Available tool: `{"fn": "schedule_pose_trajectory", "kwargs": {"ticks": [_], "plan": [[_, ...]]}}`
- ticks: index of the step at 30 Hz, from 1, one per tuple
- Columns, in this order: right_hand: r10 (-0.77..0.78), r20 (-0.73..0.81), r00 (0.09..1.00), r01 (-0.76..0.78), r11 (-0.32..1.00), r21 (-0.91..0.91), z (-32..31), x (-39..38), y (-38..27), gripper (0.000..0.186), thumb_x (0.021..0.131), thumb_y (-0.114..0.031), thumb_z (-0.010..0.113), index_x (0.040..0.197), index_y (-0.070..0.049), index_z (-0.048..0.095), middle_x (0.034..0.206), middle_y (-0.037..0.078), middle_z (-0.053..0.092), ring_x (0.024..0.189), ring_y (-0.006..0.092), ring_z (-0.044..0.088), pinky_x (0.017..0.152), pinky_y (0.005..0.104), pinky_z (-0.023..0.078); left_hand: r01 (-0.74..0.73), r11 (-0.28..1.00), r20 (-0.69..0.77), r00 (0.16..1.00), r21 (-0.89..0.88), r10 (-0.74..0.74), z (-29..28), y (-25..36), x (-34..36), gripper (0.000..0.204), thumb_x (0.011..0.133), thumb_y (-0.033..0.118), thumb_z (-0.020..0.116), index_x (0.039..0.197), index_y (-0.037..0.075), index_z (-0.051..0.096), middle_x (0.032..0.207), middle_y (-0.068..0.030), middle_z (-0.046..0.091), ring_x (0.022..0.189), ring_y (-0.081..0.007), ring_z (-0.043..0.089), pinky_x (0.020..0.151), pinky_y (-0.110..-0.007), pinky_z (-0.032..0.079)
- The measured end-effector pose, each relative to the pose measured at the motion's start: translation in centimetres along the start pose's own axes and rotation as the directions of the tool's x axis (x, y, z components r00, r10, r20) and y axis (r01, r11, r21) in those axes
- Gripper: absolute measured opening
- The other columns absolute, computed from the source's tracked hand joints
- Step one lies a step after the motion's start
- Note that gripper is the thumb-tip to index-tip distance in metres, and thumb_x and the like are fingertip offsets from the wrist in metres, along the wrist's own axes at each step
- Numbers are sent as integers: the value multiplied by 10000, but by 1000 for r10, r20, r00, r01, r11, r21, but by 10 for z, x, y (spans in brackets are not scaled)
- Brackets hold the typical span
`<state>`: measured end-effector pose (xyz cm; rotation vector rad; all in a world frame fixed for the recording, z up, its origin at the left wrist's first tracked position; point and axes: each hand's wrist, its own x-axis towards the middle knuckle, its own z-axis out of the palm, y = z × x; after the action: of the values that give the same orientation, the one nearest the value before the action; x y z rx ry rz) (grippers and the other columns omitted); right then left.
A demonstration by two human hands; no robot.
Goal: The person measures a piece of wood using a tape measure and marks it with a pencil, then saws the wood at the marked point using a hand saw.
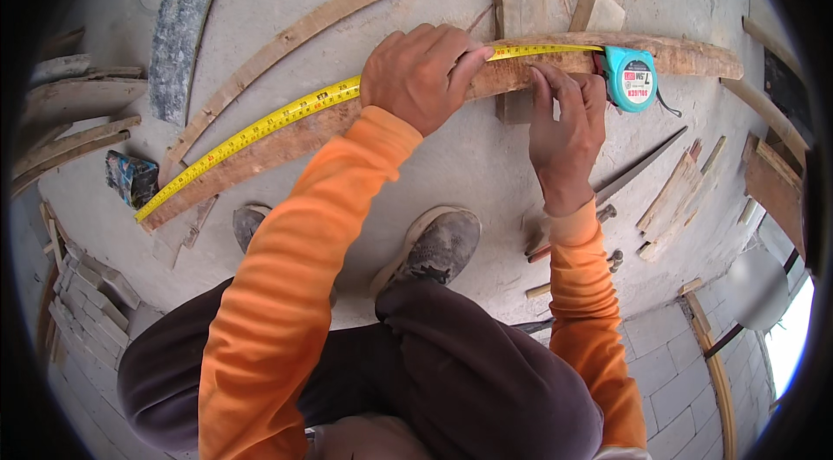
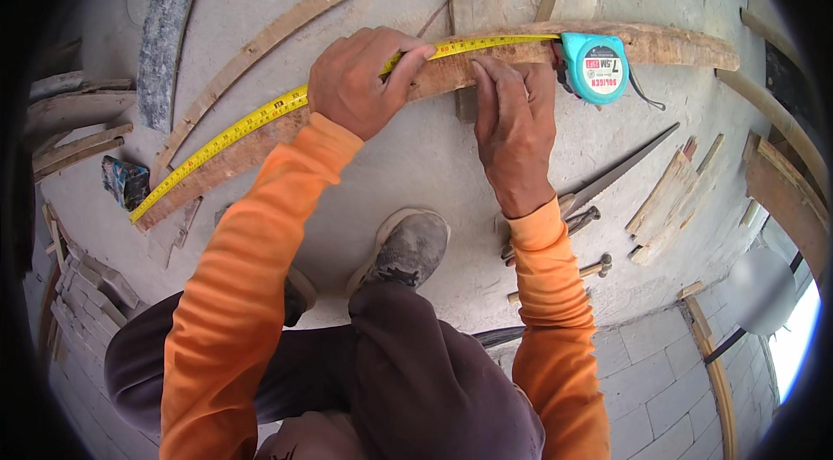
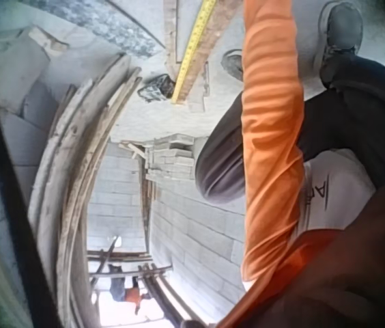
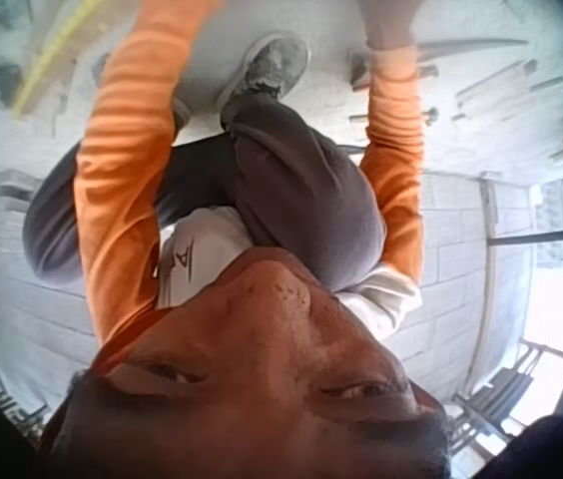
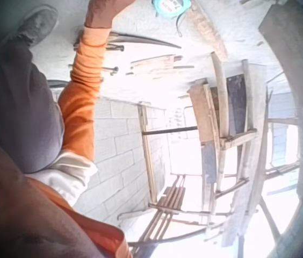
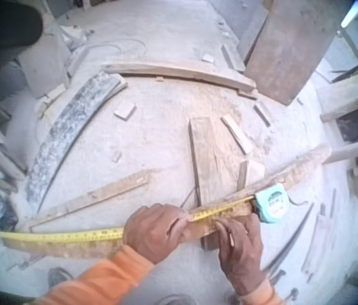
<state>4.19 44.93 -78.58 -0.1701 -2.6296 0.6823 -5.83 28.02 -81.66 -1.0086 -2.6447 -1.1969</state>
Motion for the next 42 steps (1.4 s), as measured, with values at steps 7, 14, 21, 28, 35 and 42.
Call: {"fn": "schedule_pose_trajectory", "kwargs": {"ticks": [7, 14, 21, 28, 35, 42], "plan": [[42, -28, 999, -43, 999, -30, 16, -9, -2, 226, 900, 14, 762, 1121, -9, 722, 922, 127, 622, 833, 269, 594, 745, 377, 508, 26, 1000, -10, 1000, -9, -26, 2, -1, -1, 111, 892, 215, 796, 878, 127, 729, 794, -42, 717, 682, -266, 672, 601, -385, 513], [39, -75, 996, -41, 999, -31, 22, -15, 0, 228, 899, 2, 767, 1124, -16, 733, 916, 120, 614, 831, 265, 581, 758, 377, 503, 24, 1000, -11, 1000, -6, -24, 2, -1, -1, 112, 895, 212, 793, 869, 127, 726, 793, -34, 718, 684, -260, 671, 607, -382, 515], [58, -41, 997, -60, 997, -48, 21, -14, -1, 220, 905, -18, 769, 1123, -26, 736, 887, 111, 581, 818, 261, 565, 758, 379, 483, 18, 1000, -15, 1000, 10, -17, 4, -1, -1, 122, 900, 218, 788, 860, 124, 722, 791, -28, 720, 680, -254, 670, 602, -379, 511], [53, -45, 998, -56, 996, -72, 21, -12, -7, 216, 901, -10, 763, 1114, -7, 727, 853, 106, 524, 796, 261, 538, 733, 381, 461, 6, 1000, -6, 1000, 26, -6, 4, -2, -2, 133, 897, 225, 793, 854, 123, 719, 778, -35, 712, 674, -257, 667, 595, -379, 508], [22, 129, 991, -8, 994, -108, 6, 6, -18, 267, 818, 86, 711, 1082, 50, 695, 926, 156, 525, 889, 334, 557, 772, 426, 479, 11, 999, -13, 1000, 34, -11, 4, -2, -2, 148, 901, 235, 794, 851, 119, 717, 765, -47, 707, 661, -263, 667, 590, -388, 511], [2, 233, 973, 26, 992, -119, -5, 5, -14, 319, 775, 117, 699, 1089, 62, 688, 943, 161, 526, 911, 345, 559, 788, 427, 490, 8, 999, -21, 1000, 34, -7, 4, -4, -2, 155, 906, 248, 788, 846, 122, 722, 771, -44, 713, 665, -262, 671, 597, -386, 518]]}}
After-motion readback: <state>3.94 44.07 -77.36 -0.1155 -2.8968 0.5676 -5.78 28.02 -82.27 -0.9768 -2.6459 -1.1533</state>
